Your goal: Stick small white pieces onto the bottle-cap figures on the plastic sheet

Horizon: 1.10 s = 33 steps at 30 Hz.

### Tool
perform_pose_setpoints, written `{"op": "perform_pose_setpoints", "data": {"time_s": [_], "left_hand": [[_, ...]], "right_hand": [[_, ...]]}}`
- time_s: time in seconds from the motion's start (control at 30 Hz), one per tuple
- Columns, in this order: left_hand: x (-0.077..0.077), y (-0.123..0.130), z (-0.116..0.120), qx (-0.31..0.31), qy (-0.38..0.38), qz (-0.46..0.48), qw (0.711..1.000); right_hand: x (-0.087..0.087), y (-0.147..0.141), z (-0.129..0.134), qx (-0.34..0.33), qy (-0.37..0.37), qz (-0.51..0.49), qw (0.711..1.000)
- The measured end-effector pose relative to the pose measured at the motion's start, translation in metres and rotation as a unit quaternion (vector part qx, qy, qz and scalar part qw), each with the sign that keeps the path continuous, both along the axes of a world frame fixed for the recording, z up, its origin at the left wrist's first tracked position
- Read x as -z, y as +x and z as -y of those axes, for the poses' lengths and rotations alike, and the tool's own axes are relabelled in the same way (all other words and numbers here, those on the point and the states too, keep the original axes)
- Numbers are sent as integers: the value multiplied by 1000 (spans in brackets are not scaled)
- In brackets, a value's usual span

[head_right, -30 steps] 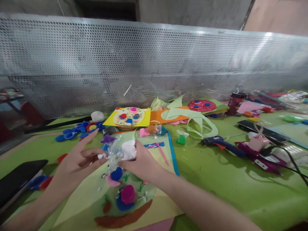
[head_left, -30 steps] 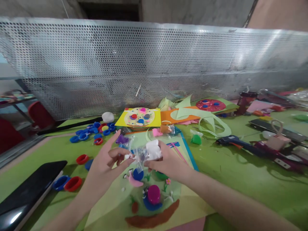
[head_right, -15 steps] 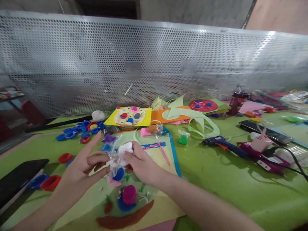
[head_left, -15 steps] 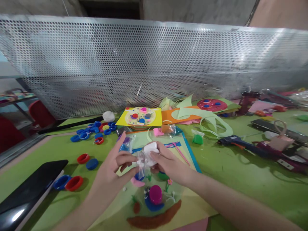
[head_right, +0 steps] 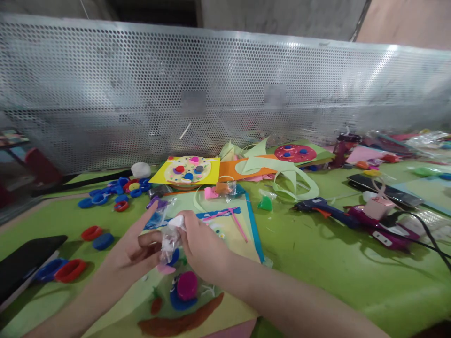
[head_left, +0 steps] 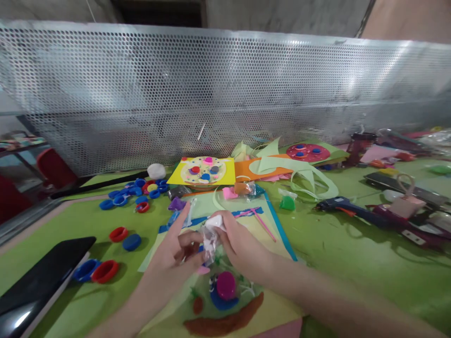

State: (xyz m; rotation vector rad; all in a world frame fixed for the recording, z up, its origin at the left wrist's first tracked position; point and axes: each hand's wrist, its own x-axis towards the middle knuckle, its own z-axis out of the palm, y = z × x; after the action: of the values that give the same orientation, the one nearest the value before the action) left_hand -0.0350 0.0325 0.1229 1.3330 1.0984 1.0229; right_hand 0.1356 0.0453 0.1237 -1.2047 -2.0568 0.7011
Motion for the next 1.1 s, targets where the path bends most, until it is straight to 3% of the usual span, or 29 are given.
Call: {"op": "perform_pose_setpoints", "data": {"time_s": [0.27,0.37,0.47,0.57,0.8,1.1], "left_hand": [[2,0,3,109,27,-78,991],[-8,-7,-2,80,50,-95,991],[-20,-20,-13,-41,111,-120,986],[-27,-26,-21,-86,127,-96,983],[-23,-17,-19,-58,99,-72,991],[-13,-22,-21,12,111,-112,987]], "right_hand": [[-16,4,6,-29,-36,36,998],[-14,9,-1,-15,-11,3,1000],[-9,14,-11,54,34,-79,995],[-4,18,-20,77,2,-149,986],[-3,24,-34,81,-49,-197,976],[-11,25,-33,77,-92,-205,971]]}}
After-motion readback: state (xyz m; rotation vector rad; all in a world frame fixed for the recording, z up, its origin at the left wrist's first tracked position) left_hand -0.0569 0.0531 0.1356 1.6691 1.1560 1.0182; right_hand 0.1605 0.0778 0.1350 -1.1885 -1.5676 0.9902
